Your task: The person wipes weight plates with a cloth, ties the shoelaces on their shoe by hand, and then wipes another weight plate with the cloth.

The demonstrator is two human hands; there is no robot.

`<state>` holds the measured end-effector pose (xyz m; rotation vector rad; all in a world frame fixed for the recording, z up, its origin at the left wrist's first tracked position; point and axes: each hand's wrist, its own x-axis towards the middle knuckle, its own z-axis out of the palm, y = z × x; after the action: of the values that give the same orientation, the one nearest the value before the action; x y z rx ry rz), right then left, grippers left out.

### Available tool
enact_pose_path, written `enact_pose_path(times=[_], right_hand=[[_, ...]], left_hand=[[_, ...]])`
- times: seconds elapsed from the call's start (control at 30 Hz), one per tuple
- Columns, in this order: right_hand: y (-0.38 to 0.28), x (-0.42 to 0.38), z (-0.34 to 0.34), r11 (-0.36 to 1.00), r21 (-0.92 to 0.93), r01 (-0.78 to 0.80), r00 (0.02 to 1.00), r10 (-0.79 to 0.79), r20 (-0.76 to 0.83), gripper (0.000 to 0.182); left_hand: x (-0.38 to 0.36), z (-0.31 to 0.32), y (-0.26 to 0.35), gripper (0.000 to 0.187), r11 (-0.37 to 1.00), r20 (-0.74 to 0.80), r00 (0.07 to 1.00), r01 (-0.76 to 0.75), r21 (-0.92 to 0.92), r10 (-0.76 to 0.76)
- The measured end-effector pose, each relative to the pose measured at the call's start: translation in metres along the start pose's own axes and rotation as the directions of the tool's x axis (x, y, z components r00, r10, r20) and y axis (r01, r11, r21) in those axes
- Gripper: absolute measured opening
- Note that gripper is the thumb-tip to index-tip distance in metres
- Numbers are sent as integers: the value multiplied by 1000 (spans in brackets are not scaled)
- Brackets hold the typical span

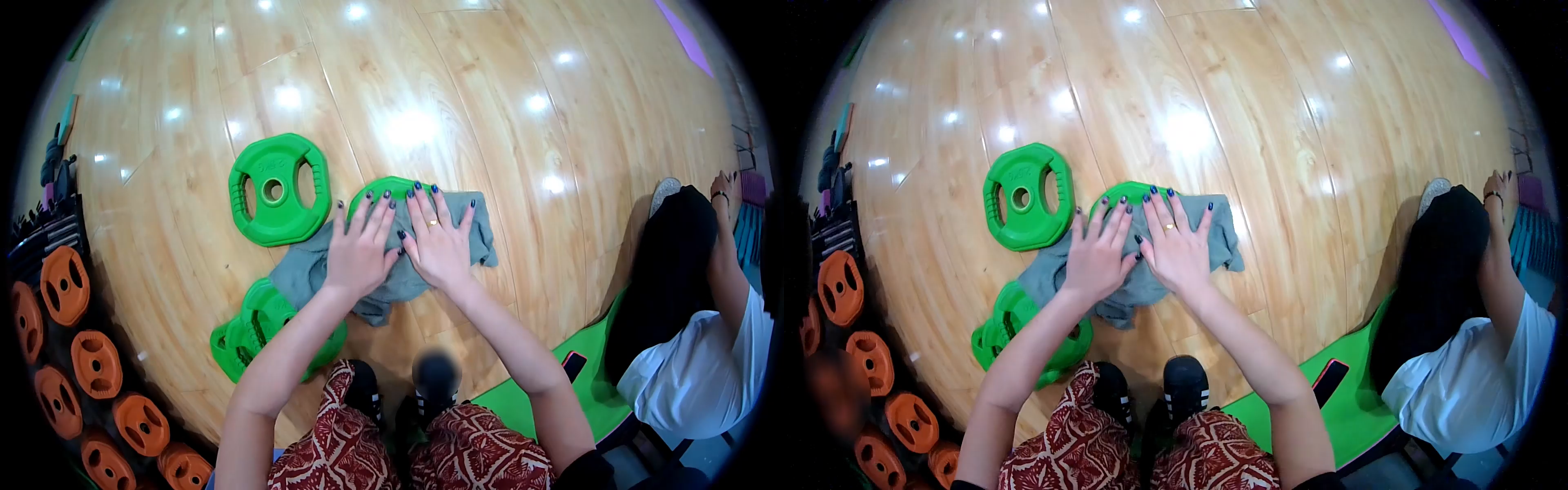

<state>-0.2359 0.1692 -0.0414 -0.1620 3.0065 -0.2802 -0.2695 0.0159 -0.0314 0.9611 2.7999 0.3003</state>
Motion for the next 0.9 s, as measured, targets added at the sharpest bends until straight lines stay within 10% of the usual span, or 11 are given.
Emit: enact_pose_path(times=[0.5,0.9], right_hand=[[19,88,-1,980,49,-192,973,197,-116,58],[24,94,5,971,39,-237,969,239,-62,58]], left_hand=[[85,17,-18,61,939,-166,936,330,99,-311],[109,19,-28,53,982,-188,964,174,-77,-186]])
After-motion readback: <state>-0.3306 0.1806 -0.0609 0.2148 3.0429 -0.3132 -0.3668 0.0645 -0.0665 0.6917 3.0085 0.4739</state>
